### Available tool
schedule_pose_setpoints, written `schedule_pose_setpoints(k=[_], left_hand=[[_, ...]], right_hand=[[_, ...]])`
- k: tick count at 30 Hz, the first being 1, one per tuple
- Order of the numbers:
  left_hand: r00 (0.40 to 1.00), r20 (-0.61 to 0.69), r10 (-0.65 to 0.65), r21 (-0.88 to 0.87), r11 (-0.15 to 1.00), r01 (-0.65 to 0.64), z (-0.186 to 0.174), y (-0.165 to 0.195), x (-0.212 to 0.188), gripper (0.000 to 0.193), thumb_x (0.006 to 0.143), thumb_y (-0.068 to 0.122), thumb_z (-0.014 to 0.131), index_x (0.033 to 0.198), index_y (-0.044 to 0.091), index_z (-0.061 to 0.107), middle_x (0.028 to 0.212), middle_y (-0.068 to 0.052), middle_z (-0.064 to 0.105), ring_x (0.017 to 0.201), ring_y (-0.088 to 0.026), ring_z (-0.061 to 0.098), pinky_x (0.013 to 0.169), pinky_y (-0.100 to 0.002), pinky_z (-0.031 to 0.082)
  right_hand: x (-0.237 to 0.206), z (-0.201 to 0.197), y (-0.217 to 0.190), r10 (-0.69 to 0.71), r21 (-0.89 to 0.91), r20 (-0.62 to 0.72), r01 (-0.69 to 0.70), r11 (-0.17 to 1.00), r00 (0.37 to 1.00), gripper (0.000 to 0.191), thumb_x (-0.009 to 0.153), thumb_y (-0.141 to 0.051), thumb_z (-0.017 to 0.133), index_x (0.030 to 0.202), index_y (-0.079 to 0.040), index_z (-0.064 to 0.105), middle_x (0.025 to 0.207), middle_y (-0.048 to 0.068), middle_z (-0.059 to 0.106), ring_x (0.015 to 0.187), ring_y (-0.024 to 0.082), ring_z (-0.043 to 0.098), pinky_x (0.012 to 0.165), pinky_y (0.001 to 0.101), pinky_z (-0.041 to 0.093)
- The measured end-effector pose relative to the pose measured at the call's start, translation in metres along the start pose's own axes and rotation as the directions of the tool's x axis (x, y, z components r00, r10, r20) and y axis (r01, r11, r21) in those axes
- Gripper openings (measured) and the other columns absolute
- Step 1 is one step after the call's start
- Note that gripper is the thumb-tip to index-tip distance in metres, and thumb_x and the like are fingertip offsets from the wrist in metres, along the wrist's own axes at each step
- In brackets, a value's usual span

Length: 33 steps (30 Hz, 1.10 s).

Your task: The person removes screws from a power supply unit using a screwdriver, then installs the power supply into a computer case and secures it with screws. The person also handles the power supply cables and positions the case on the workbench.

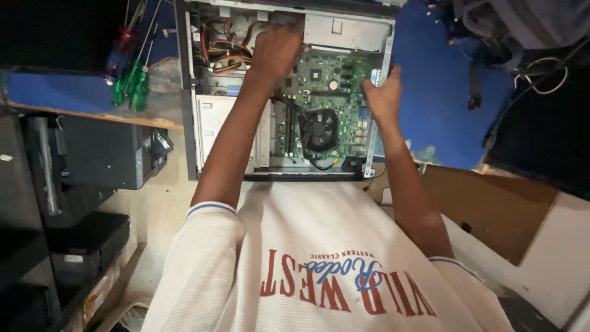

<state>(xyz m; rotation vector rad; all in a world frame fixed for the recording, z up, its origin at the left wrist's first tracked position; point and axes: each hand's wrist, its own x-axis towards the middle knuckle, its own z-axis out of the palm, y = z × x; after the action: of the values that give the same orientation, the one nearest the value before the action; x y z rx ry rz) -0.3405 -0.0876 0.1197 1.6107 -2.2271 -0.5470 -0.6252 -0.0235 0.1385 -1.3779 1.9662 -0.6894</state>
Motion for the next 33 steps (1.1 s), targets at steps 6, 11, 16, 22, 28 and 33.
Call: schedule_pose_setpoints(k=[6,11,16,22,28,33], left_hand=[[0.998,-0.040,0.045,0.058,0.997,-0.042,0.000,-0.017,-0.002,0.037,0.088,0.029,0.077,0.112,0.002,0.067,0.094,-0.018,0.073,0.084,-0.039,0.071,0.069,-0.052,0.054],[0.991,-0.063,0.114,0.149,0.983,-0.104,0.014,-0.020,0.003,0.032,0.087,0.026,0.076,0.105,0.002,0.067,0.100,-0.016,0.073,0.086,-0.034,0.072,0.068,-0.046,0.057],[0.987,-0.058,0.151,0.102,0.984,-0.144,0.025,-0.026,0.009,0.034,0.084,0.032,0.075,0.101,0.003,0.069,0.093,-0.016,0.074,0.081,-0.035,0.072,0.066,-0.047,0.056],[0.990,0.035,0.137,0.231,0.963,-0.142,0.027,-0.030,0.006,0.019,0.095,0.025,0.074,0.099,0.007,0.068,0.096,-0.016,0.073,0.085,-0.033,0.073,0.071,-0.045,0.057],[0.984,-0.116,0.135,0.066,0.990,-0.128,0.017,-0.021,0.001,0.048,0.083,0.029,0.080,0.115,-0.003,0.063,0.088,-0.018,0.072,0.079,-0.035,0.071,0.066,-0.045,0.056],[0.987,-0.099,0.125,0.029,0.992,-0.122,0.007,-0.011,-0.005,0.050,0.088,0.027,0.080,0.124,-0.001,0.059,0.101,-0.016,0.071,0.087,-0.035,0.070,0.073,-0.045,0.057]], right_hand=[[0.003,0.004,-0.004,0.019,-0.002,-0.002,-0.019,1.000,1.000,0.059,0.079,-0.012,0.076,0.131,0.002,0.052,0.115,0.019,0.073,0.104,0.031,0.073,0.097,0.0385,0.054],[0.007,0.006,0.008,-0.065,-0.049,0.009,0.065,0.997,0.998,0.060,0.082,-0.010,0.076,0.133,0.005,0.049,0.121,0.024,0.071,0.111,0.035,0.071,0.102,0.0404,0.052],[0.009,0.008,0.015,-0.213,-0.144,-0.034,0.206,0.968,0.977,0.075,0.083,-0.009,0.082,0.139,0.016,0.037,0.125,0.033,0.062,0.115,0.042,0.064,0.102,0.0429,0.049],[0.005,0.008,0.005,-0.099,0.006,0.004,0.099,0.995,0.995,0.055,0.083,-0.007,0.074,0.130,0.006,0.050,0.117,0.023,0.072,0.106,0.032,0.074,0.097,0.0383,0.055],[0.002,0.007,-0.002,-0.052,0.007,0.014,0.052,0.999,0.999,0.051,0.083,-0.008,0.073,0.127,0.004,0.051,0.112,0.020,0.074,0.102,0.030,0.075,0.092,0.0380,0.057],[0.005,0.007,0.004,-0.033,-0.039,-0.001,0.033,0.999,0.999,0.054,0.082,-0.009,0.075,0.128,0.004,0.050,0.110,0.021,0.074,0.101,0.031,0.075,0.092,0.0384,0.057]])
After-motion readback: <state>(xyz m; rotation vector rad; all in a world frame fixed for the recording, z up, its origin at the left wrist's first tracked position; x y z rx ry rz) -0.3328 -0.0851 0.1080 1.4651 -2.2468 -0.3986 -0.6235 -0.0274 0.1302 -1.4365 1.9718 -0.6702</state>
